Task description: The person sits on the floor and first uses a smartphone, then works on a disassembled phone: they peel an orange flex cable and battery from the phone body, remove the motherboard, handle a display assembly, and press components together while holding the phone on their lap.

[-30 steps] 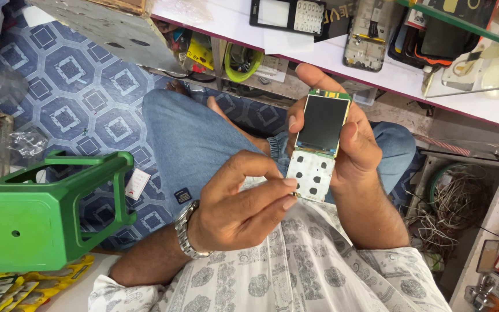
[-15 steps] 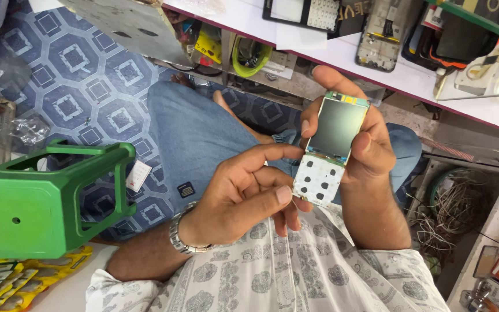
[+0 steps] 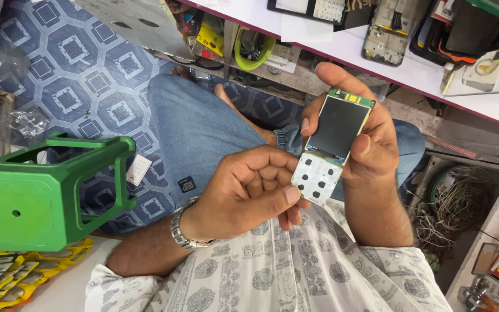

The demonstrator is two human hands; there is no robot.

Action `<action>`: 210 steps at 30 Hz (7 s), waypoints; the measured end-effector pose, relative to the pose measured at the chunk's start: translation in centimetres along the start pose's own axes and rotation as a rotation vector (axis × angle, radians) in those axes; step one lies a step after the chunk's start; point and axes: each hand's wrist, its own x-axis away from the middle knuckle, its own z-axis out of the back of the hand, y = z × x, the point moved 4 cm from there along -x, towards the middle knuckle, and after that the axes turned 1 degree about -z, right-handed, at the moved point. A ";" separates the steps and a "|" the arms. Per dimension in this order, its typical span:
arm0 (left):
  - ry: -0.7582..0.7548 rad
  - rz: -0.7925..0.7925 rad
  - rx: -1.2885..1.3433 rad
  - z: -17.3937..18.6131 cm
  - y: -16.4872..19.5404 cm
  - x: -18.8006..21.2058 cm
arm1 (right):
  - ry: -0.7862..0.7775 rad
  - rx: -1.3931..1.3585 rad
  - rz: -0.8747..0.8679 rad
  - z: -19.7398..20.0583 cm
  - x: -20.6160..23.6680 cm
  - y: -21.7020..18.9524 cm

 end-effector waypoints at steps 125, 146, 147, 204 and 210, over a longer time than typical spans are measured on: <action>0.280 -0.579 -1.105 1.5 1.3 -0.6 | 0.203 -0.421 -0.320 0.2 8.2 6.5; 0.019 -1.009 -1.473 0.0 1.1 1.2 | 0.274 -0.354 -0.289 2.5 10.2 7.4; 0.018 -1.002 -1.470 0.0 1.0 1.2 | 0.256 -0.364 -0.281 2.5 10.1 7.3; 0.161 -0.774 -1.139 2.0 -1.6 1.0 | 0.107 -0.419 -0.294 0.9 9.2 6.7; 0.165 -0.767 -1.126 2.1 -1.6 1.0 | 0.115 -0.432 -0.298 1.0 9.3 6.8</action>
